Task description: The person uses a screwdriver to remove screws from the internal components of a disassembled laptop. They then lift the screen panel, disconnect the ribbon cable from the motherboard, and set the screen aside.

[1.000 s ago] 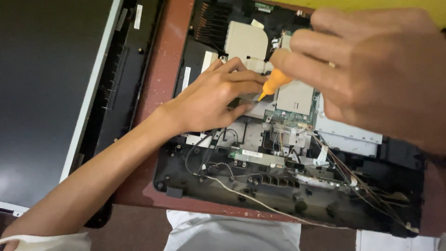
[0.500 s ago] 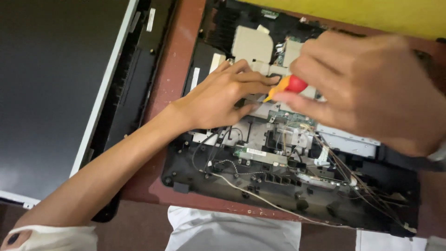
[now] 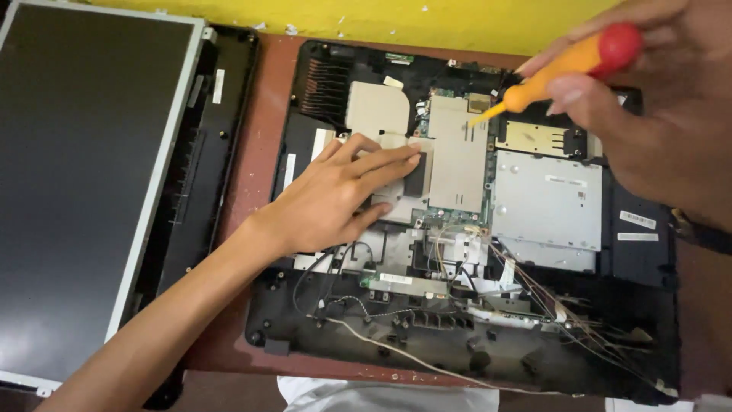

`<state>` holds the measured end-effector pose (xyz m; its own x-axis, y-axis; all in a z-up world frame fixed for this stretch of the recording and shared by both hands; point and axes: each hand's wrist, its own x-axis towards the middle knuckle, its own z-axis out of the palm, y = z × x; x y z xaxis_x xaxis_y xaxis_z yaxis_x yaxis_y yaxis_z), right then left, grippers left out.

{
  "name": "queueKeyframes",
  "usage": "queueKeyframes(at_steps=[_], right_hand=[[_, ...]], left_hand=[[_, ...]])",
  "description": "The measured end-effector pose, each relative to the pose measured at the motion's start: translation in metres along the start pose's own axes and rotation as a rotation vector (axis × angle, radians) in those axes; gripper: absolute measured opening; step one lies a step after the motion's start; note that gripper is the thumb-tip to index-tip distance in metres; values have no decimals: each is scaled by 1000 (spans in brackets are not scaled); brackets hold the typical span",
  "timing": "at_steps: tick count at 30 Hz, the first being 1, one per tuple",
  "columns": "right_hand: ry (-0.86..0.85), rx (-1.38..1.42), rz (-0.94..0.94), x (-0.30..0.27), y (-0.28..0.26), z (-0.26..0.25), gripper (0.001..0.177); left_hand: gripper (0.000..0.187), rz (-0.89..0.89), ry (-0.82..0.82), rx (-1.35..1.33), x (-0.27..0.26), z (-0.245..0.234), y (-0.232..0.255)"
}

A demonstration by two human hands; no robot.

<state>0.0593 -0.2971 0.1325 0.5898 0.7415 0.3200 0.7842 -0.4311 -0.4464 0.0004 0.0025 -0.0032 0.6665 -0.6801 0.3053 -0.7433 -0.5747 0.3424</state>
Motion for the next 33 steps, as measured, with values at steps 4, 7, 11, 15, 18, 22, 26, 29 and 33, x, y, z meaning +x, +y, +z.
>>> queueKeyframes(at_steps=[4,7,11,15,18,22,26,29,33], right_hand=[[67,-25,45,14,-6,6,29],[-11,9,-37,24,14,15,23],[93,170,-161,24,24,29,24],[100,241,-30,29,18,38,28],[-127,146,208,40,26,32,32],[25,202,97,36,29,42,31],[-162,375,266,43,39,37,31],[-198,361,290,44,41,37,32],[-221,268,227,46,44,38,32]], left_hand=[[59,-10,11,-83,4,-3,2],[56,-34,20,-123,7,-3,1],[60,-48,12,-74,8,-2,4],[50,-31,21,-56,7,-4,4],[57,-17,-2,-2,4,-1,3],[70,10,-42,53,0,-1,2],[67,19,-44,49,1,0,2],[65,16,-56,56,1,0,2],[64,22,-60,71,1,0,2]])
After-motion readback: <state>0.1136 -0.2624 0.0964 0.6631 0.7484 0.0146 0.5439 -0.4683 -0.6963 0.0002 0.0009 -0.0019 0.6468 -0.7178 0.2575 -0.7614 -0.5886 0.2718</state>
